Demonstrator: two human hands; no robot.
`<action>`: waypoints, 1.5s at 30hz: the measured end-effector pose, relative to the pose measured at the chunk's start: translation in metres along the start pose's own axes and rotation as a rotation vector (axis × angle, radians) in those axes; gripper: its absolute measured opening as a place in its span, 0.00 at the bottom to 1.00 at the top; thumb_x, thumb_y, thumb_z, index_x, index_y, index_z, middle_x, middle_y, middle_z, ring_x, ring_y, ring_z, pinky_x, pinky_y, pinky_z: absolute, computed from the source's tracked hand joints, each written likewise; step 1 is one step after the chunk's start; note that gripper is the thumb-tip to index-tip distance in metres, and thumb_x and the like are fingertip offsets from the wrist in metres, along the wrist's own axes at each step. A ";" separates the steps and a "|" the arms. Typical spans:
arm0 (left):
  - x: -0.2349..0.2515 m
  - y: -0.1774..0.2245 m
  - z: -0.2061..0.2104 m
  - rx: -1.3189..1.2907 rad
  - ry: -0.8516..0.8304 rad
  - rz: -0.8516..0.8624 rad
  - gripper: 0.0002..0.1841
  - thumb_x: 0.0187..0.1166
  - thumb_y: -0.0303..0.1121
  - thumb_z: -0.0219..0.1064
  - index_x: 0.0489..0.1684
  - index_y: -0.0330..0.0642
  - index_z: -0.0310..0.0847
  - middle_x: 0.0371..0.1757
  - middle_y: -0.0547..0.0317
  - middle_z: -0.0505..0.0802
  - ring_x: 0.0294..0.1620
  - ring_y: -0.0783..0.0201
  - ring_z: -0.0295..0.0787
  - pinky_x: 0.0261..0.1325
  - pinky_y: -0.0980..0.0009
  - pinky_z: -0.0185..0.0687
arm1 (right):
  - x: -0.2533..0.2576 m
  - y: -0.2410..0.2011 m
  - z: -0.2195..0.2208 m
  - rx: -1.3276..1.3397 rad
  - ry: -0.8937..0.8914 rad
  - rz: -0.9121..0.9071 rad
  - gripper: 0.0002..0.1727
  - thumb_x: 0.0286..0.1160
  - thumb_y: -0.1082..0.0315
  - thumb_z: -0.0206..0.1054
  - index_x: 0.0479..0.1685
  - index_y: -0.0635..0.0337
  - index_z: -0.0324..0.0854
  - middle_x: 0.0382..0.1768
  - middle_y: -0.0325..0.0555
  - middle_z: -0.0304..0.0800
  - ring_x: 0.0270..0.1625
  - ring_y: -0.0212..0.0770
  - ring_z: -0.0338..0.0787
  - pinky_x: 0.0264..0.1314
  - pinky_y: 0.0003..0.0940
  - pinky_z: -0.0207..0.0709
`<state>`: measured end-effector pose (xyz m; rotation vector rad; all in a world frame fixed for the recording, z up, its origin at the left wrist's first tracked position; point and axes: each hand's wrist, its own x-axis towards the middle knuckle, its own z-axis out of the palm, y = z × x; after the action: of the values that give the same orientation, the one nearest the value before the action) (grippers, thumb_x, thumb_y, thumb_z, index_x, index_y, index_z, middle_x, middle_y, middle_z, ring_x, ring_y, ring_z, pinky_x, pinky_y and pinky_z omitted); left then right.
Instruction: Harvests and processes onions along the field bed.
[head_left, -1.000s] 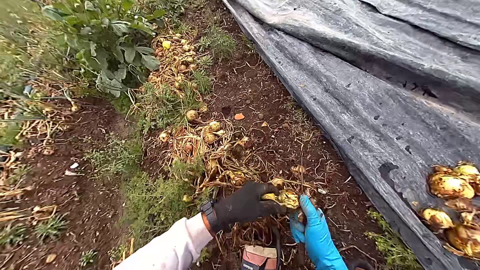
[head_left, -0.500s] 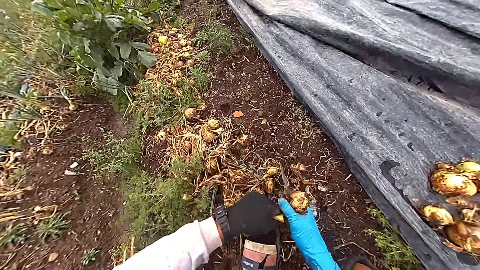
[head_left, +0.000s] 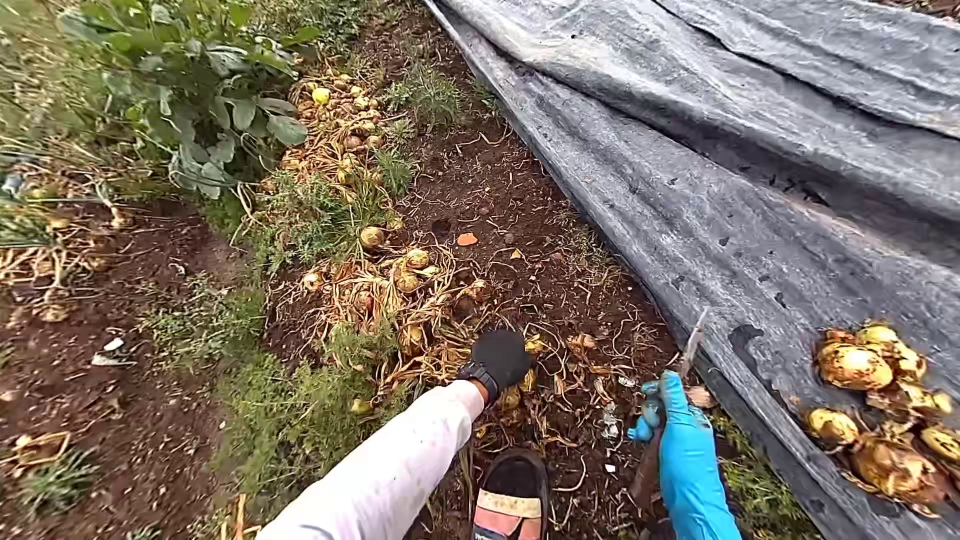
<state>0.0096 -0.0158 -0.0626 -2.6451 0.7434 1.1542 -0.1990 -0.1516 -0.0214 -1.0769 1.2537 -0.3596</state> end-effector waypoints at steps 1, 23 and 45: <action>0.011 -0.004 0.007 -0.070 -0.041 0.009 0.28 0.79 0.59 0.64 0.53 0.40 0.87 0.55 0.40 0.93 0.60 0.39 0.91 0.58 0.34 0.84 | -0.002 0.011 0.010 -0.081 -0.063 0.073 0.21 0.91 0.54 0.57 0.43 0.63 0.85 0.15 0.39 0.79 0.15 0.36 0.80 0.21 0.33 0.82; -0.079 -0.020 -0.055 -0.051 0.208 0.418 0.17 0.77 0.52 0.71 0.45 0.47 0.92 0.40 0.54 0.95 0.45 0.50 0.93 0.50 0.44 0.86 | -0.054 0.031 0.035 -0.036 -0.558 -0.050 0.29 0.83 0.37 0.52 0.19 0.46 0.74 0.10 0.27 0.67 0.10 0.26 0.65 0.13 0.25 0.63; -0.002 -0.029 -0.035 0.010 0.159 0.051 0.25 0.81 0.62 0.62 0.45 0.48 0.89 0.45 0.50 0.94 0.49 0.45 0.93 0.46 0.39 0.87 | 0.034 0.013 -0.029 0.257 -0.078 -0.219 0.39 0.85 0.27 0.32 0.28 0.50 0.72 0.09 0.31 0.67 0.09 0.29 0.67 0.11 0.27 0.66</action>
<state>0.0455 -0.0014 -0.0383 -2.7483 0.8455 0.9572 -0.2176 -0.1831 -0.0495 -0.9980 0.9919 -0.6231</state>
